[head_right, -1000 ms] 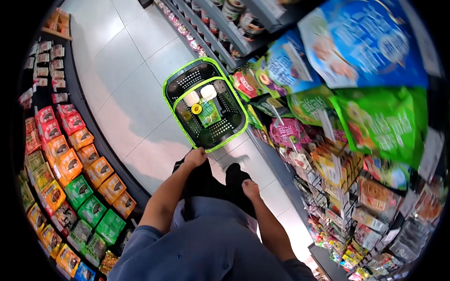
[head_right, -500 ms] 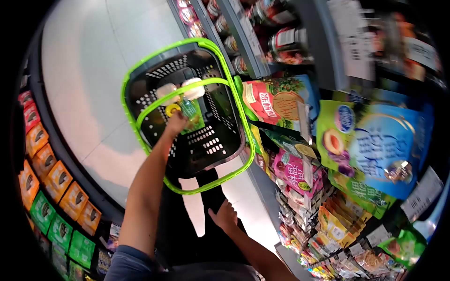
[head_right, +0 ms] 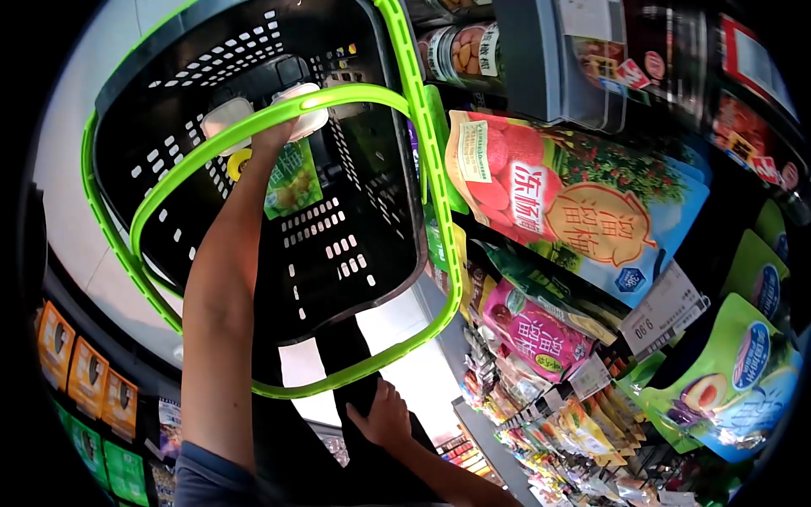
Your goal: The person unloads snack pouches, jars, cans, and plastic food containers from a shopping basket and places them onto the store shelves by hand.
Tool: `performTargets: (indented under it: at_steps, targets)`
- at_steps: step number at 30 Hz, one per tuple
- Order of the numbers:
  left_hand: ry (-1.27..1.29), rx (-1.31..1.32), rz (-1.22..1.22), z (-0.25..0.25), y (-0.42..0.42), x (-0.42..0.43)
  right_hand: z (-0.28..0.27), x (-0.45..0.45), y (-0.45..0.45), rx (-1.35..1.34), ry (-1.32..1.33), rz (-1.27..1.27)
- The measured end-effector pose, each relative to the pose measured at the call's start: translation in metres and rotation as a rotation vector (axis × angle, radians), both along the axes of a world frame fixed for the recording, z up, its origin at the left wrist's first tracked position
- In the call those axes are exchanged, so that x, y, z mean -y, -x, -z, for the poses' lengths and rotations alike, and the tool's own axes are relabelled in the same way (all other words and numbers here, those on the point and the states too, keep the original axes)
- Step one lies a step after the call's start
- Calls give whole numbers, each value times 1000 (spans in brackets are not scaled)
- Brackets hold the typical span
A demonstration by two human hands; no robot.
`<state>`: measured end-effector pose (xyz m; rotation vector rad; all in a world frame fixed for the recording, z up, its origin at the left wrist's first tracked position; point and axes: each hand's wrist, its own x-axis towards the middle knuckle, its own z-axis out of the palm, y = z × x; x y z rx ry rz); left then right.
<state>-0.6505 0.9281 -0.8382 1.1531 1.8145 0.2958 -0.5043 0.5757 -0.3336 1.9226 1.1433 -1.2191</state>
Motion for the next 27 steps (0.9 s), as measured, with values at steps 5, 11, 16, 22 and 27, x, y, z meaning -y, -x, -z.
performTargets:
  at_steps: [5, 11, 16, 22, 27]
  targets:
    - [-40, -85, -27, -65, -5, 8, -1, -8, 5, -2, -22, -17]
    - [50, 212, -388, 3, -13, 47, -2, -9, 8, -6, -63, -17]
    - [333, 485, -526, -99, -8, 52, -4, -18, 11, 18, -37, 28]
    - [588, 703, -526, -263, 18, 57, -5, -14, 17, 83, -4, 47]
    - [747, 793, -427, -407, 65, 86, -23, -25, 26, 99, -20, 165]
